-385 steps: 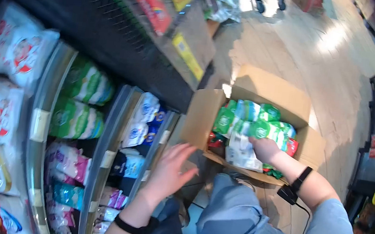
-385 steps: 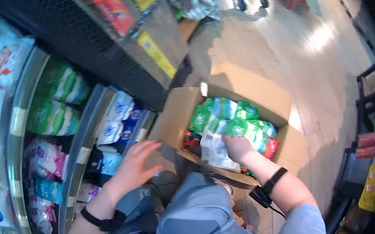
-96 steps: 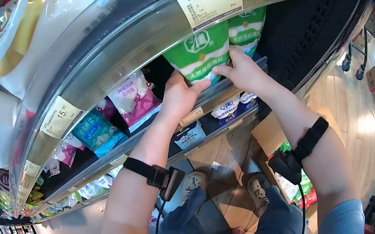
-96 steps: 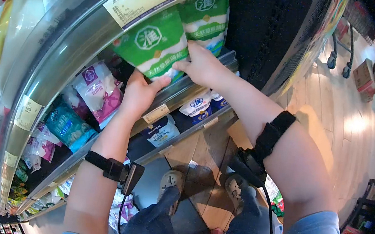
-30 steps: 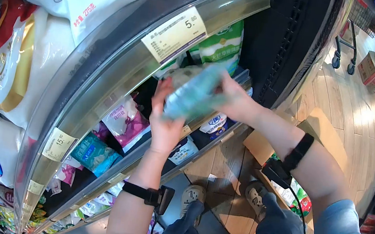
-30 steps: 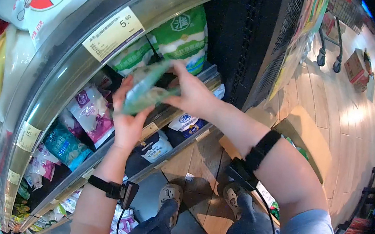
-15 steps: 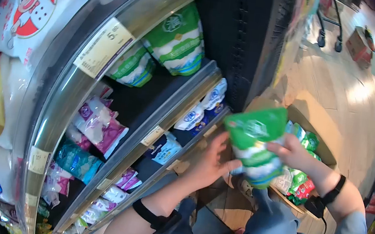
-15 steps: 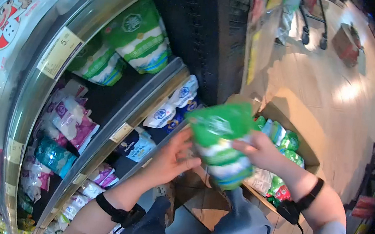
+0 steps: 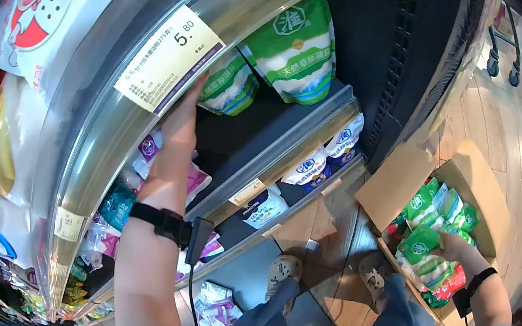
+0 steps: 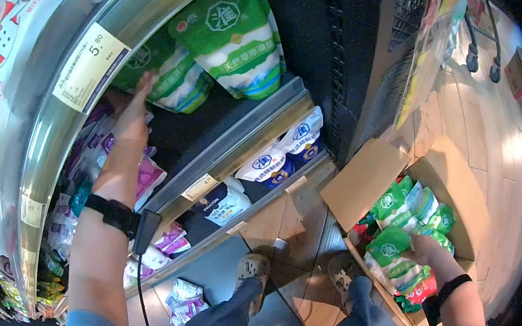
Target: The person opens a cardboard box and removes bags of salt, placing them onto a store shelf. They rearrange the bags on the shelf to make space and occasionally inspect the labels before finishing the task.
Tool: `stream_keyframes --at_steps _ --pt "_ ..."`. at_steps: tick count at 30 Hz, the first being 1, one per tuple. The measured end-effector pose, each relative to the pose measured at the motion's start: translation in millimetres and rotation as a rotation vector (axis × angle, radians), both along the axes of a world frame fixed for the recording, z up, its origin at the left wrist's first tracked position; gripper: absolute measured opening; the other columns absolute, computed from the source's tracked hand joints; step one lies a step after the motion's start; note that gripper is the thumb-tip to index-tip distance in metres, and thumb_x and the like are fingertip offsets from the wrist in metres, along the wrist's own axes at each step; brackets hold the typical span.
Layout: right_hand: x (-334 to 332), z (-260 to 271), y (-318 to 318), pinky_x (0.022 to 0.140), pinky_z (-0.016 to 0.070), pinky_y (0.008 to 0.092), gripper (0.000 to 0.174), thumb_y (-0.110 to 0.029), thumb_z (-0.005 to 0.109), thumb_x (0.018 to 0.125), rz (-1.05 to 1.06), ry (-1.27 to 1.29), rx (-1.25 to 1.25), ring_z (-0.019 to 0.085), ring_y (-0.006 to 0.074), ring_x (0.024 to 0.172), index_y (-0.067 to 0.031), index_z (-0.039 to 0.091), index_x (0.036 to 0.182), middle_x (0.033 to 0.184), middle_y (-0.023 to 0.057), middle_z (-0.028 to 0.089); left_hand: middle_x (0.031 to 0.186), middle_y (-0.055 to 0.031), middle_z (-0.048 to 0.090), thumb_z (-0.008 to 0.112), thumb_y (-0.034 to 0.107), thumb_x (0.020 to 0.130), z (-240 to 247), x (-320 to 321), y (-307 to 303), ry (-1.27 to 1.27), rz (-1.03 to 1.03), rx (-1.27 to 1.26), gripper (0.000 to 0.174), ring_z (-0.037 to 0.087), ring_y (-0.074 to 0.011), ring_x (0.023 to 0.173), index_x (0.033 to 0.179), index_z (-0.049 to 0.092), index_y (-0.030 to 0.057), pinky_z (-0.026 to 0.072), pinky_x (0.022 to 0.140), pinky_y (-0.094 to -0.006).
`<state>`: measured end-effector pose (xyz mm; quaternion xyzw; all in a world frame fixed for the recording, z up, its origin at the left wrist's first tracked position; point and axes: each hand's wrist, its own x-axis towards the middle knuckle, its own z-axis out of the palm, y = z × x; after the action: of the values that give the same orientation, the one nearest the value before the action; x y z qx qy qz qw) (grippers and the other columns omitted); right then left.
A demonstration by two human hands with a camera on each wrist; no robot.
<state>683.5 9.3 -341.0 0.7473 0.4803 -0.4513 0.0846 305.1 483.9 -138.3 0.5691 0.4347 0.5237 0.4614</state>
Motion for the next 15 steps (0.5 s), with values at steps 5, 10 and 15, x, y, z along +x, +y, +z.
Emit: stream_keyframes --at_steps 5,10,15 --pt "2.4 35.5 38.6 0.086 0.0463 0.043 0.054 -0.031 0.062 0.08 0.027 -0.21 0.069 0.057 0.036 0.099 -0.0022 0.045 0.123 0.103 0.023 0.06 0.135 -0.0077 0.043 0.071 0.043 0.076 0.7 -12.4 56.9 0.025 -0.208 0.147 0.082 0.041 -0.023 0.121 0.14 0.03 0.0099 0.0278 0.102 -0.0375" --pt "-13.6 66.4 68.5 0.087 0.0452 0.0418 0.038 -0.023 0.06 0.083 -0.014 -0.187 0.191 0.057 0.0352 0.098 -0.005 0.053 0.115 0.104 0.0182 0.059 0.131 -0.0073 0.047 0.066 0.037 0.082 3.5 -20.8 47.4 -0.011 -0.295 -0.264 0.063 0.046 -0.0247 0.117 0.133 0.041 0.0103 0.036 0.096 -0.0382" --pt "-37.9 82.4 83.1 0.083 0.0475 0.0421 0.031 -0.02 0.059 0.083 0.186 -0.16 0.442 0.059 0.0343 0.091 -0.0048 0.057 0.109 0.102 0.0177 0.061 0.117 -0.0119 0.055 0.059 0.021 0.087 1.6 -23.3 -52.1 0.379 0.15 0.204 0.037 0.053 -0.0229 0.106 0.12 0.052 0.0039 0.0408 0.09 -0.0345"
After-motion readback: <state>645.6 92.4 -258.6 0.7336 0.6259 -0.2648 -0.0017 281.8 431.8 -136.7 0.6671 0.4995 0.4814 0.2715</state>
